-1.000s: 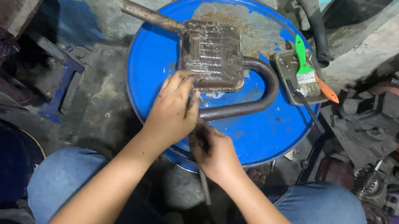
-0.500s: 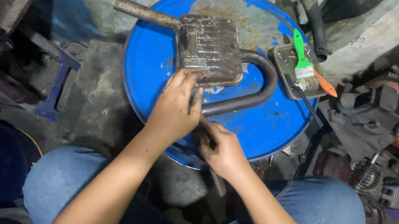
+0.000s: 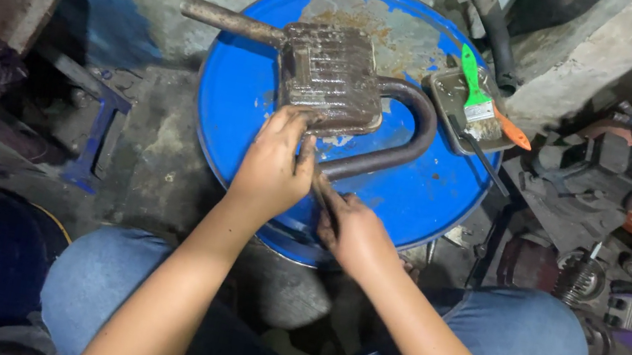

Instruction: The person scrubs a large, dark metal part resting on a blue barrel using a green-handled brush. They then pick up a smaller cylindrical metal piece and scrub it with a wire brush, rotating it to clean different sides.

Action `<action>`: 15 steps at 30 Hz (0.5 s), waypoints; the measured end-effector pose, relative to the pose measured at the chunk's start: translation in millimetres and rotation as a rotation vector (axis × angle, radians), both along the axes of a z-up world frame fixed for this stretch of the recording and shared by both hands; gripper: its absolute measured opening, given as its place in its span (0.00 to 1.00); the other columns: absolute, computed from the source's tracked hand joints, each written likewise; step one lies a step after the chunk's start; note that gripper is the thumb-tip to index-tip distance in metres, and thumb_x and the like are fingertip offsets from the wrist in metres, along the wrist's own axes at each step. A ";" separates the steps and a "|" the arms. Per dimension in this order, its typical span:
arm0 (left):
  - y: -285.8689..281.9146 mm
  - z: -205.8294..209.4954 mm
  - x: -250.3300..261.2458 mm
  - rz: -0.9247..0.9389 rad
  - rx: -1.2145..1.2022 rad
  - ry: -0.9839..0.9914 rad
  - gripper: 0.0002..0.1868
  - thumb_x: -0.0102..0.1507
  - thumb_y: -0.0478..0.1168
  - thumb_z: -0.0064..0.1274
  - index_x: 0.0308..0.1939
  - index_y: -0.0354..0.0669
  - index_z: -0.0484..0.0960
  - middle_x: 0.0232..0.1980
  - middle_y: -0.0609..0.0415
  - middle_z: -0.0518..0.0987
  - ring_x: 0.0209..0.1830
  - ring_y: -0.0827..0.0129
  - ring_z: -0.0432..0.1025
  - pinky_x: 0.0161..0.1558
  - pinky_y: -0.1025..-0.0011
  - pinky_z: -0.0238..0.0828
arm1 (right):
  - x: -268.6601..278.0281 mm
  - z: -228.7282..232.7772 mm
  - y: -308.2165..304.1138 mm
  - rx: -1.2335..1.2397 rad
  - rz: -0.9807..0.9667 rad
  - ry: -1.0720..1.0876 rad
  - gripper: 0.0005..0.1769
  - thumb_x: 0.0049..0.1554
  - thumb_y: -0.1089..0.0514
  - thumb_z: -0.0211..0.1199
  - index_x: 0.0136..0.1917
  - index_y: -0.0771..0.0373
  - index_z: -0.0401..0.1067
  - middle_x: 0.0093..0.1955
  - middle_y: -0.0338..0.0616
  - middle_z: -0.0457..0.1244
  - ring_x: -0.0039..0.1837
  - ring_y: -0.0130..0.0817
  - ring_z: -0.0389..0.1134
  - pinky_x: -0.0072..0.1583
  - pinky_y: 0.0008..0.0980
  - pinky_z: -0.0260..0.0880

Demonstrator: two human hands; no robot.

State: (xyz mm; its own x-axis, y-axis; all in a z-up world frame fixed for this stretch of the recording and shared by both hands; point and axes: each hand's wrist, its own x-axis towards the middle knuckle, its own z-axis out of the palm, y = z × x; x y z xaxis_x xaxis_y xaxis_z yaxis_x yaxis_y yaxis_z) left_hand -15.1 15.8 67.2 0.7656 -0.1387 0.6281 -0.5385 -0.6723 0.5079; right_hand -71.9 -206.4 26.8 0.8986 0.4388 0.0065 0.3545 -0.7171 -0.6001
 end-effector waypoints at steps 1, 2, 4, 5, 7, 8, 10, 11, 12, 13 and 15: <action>1.2 0.1 0.8 0.001 0.004 0.000 0.15 0.77 0.33 0.57 0.67 0.35 0.88 0.64 0.40 0.85 0.72 0.36 0.83 0.75 0.46 0.79 | -4.0 0.0 5.1 0.004 0.001 0.000 0.42 0.61 0.54 0.74 0.87 0.56 0.76 0.65 0.65 0.77 0.67 0.71 0.81 0.66 0.69 0.86; 0.7 -1.2 0.6 -0.004 -0.002 0.013 0.15 0.77 0.33 0.57 0.67 0.34 0.88 0.64 0.39 0.85 0.72 0.35 0.83 0.75 0.46 0.79 | -9.2 -0.6 8.4 -0.018 -0.025 0.003 0.42 0.62 0.55 0.73 0.89 0.55 0.75 0.66 0.63 0.77 0.67 0.68 0.82 0.67 0.66 0.86; 0.5 -1.9 1.0 0.000 -0.007 0.016 0.15 0.77 0.33 0.56 0.67 0.34 0.88 0.64 0.37 0.86 0.72 0.33 0.83 0.75 0.45 0.79 | -11.8 3.6 16.9 -0.040 -0.044 -0.003 0.43 0.62 0.56 0.72 0.90 0.54 0.74 0.66 0.60 0.76 0.68 0.66 0.82 0.67 0.64 0.87; 0.9 -1.1 1.8 0.009 0.006 0.022 0.15 0.77 0.33 0.57 0.66 0.32 0.88 0.64 0.35 0.86 0.70 0.31 0.83 0.74 0.44 0.79 | -9.3 8.4 22.3 0.150 -0.036 0.005 0.39 0.62 0.56 0.75 0.85 0.57 0.78 0.66 0.62 0.78 0.69 0.69 0.81 0.68 0.65 0.86; 0.8 -4.3 -2.1 0.022 0.019 0.046 0.15 0.77 0.34 0.57 0.65 0.30 0.88 0.63 0.33 0.86 0.69 0.29 0.83 0.73 0.42 0.79 | -13.4 -0.4 22.3 0.338 -0.028 0.033 0.35 0.61 0.56 0.78 0.81 0.60 0.83 0.65 0.63 0.79 0.69 0.71 0.81 0.68 0.66 0.85; 1.1 -5.6 2.4 0.023 0.019 0.034 0.15 0.77 0.34 0.57 0.65 0.29 0.89 0.64 0.32 0.86 0.70 0.29 0.83 0.74 0.43 0.79 | -9.3 -12.2 17.3 0.376 -0.023 -0.017 0.35 0.63 0.56 0.76 0.83 0.57 0.81 0.64 0.61 0.80 0.68 0.68 0.82 0.68 0.63 0.85; 0.4 -5.7 8.8 0.034 0.017 0.015 0.15 0.78 0.35 0.58 0.64 0.27 0.89 0.64 0.31 0.86 0.71 0.29 0.82 0.76 0.43 0.78 | -0.4 -21.2 9.2 0.414 -0.008 -0.072 0.36 0.65 0.56 0.75 0.85 0.55 0.80 0.63 0.59 0.80 0.67 0.66 0.83 0.67 0.60 0.85; -0.6 -5.2 10.7 0.017 0.013 0.021 0.15 0.78 0.36 0.58 0.64 0.27 0.89 0.64 0.30 0.87 0.71 0.28 0.82 0.76 0.43 0.78 | 4.3 -19.1 6.5 0.305 0.004 -0.120 0.37 0.64 0.56 0.74 0.86 0.59 0.79 0.60 0.65 0.80 0.65 0.70 0.82 0.66 0.65 0.85; -1.3 -8.8 6.1 0.002 0.005 0.042 0.16 0.77 0.36 0.58 0.64 0.27 0.90 0.64 0.28 0.87 0.71 0.27 0.82 0.76 0.42 0.78 | 2.3 -19.5 3.7 0.193 0.017 -0.153 0.39 0.63 0.57 0.73 0.86 0.64 0.77 0.58 0.70 0.79 0.63 0.74 0.82 0.66 0.70 0.84; -3.4 -3.7 2.5 0.014 0.001 0.051 0.16 0.77 0.36 0.58 0.64 0.27 0.90 0.64 0.28 0.87 0.71 0.27 0.82 0.76 0.42 0.78 | -0.8 -9.5 9.7 0.190 0.029 -0.143 0.39 0.63 0.57 0.73 0.86 0.64 0.77 0.58 0.70 0.79 0.63 0.74 0.82 0.66 0.70 0.84; -6.0 8.6 -3.4 -0.018 -0.051 0.049 0.15 0.77 0.35 0.59 0.63 0.26 0.90 0.65 0.27 0.88 0.71 0.26 0.82 0.77 0.43 0.79 | -4.5 11.4 23.0 0.251 -0.013 -0.102 0.35 0.65 0.56 0.73 0.83 0.64 0.81 0.58 0.70 0.80 0.64 0.73 0.82 0.65 0.67 0.84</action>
